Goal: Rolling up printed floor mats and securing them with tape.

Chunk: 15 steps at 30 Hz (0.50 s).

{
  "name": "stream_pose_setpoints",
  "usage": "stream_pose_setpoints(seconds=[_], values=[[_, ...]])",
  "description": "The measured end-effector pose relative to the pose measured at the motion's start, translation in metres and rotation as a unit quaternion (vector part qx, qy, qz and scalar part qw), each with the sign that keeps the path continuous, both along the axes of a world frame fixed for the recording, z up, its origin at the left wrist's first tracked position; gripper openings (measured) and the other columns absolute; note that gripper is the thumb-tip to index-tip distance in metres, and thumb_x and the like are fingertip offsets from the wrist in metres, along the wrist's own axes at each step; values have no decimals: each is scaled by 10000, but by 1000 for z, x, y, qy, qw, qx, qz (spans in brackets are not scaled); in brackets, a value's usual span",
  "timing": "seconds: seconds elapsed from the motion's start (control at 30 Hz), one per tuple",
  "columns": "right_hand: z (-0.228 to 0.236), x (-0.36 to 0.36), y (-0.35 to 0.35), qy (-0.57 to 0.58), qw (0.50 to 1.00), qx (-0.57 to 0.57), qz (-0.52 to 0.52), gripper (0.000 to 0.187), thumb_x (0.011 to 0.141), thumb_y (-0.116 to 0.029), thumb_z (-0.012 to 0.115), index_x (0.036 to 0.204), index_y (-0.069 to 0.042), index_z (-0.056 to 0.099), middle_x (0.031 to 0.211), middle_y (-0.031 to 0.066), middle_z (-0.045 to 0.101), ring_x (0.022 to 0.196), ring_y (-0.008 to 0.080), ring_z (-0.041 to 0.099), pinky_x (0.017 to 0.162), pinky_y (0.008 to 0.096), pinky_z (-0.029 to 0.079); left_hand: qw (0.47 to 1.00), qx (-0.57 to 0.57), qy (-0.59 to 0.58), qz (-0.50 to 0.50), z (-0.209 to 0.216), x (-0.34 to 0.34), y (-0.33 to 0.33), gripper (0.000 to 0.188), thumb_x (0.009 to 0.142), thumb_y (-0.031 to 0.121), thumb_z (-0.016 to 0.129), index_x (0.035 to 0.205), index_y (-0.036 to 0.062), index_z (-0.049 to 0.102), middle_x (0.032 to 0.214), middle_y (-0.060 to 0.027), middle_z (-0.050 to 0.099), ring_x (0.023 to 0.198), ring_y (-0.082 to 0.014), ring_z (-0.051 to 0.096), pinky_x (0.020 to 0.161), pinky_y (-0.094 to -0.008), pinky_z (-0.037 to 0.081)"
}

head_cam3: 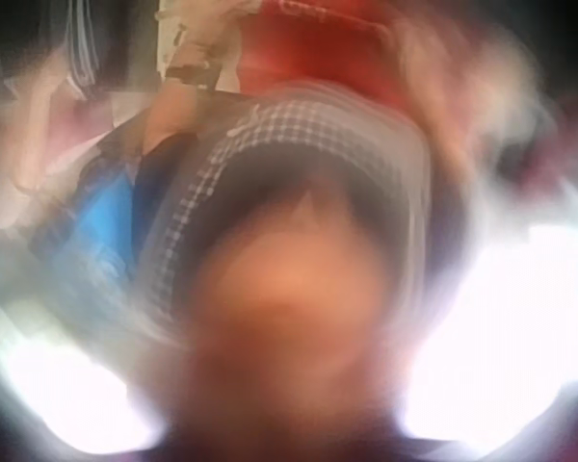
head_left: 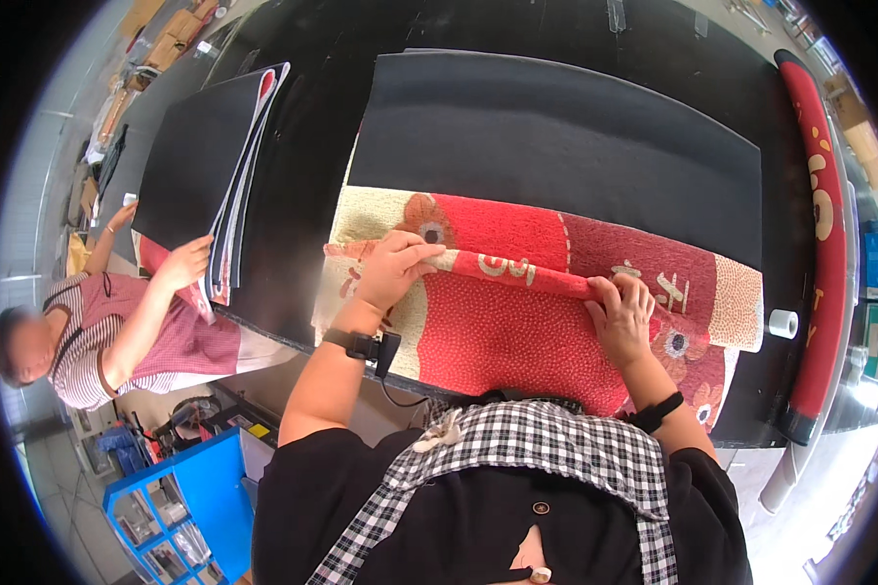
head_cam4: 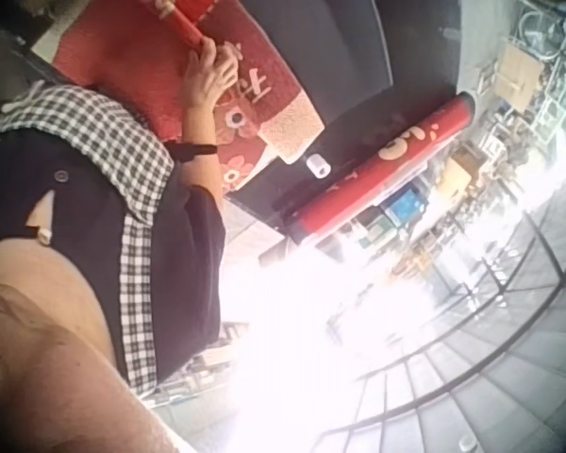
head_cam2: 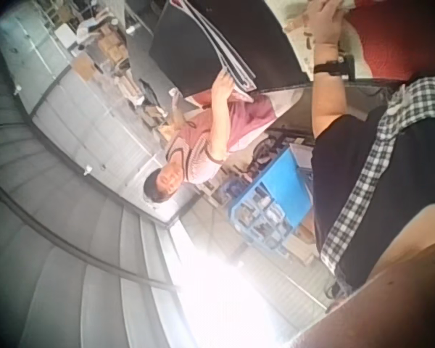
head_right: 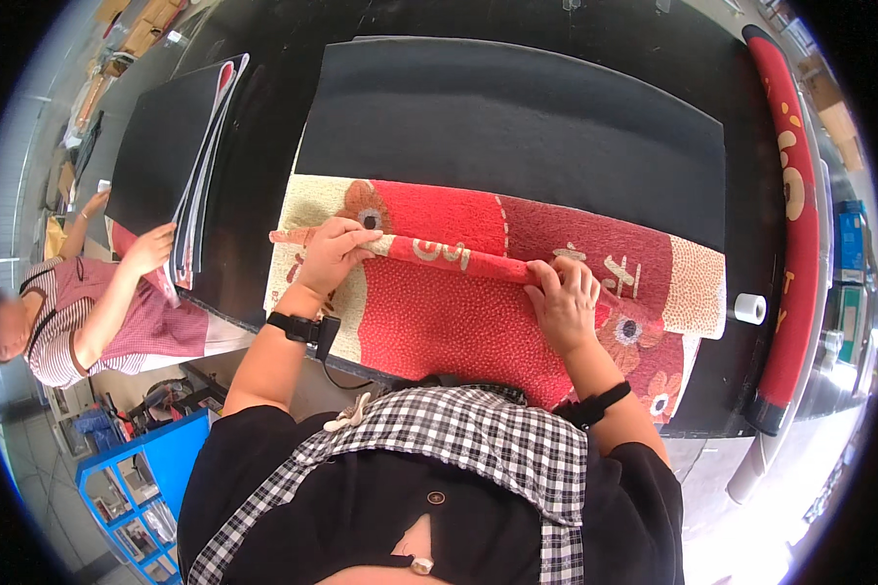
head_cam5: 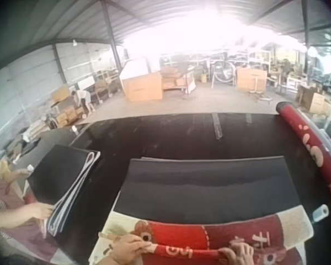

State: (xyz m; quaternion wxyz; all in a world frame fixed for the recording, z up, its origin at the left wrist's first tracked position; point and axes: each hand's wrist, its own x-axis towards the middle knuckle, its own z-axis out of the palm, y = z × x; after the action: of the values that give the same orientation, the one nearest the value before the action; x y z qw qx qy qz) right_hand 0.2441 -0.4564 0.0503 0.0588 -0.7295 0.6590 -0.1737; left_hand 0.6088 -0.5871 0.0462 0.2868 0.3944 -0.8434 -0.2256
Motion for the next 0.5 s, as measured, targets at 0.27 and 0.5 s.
stream_pose_setpoints(seconds=[0.27,0.5], values=[[15,-18,-65,55,998,4,20,210,898,-358,595,856,-156,632,835,42,644,803,256,639,698,415,533,981,-132,-135,52,18,-5,-36,220,795,262,709,918,92,640,872,-63,632,859,-311,594,785,-402,470],[5,-23,-74,95,979,171,50,347,974,-423,465,926,-159,684,907,67,699,872,273,693,726,419,568,900,-274,-275,199,-29,30,-24,304,746,480,611,769,177,591,844,-28,563,858,-279,540,803,-505,398]])
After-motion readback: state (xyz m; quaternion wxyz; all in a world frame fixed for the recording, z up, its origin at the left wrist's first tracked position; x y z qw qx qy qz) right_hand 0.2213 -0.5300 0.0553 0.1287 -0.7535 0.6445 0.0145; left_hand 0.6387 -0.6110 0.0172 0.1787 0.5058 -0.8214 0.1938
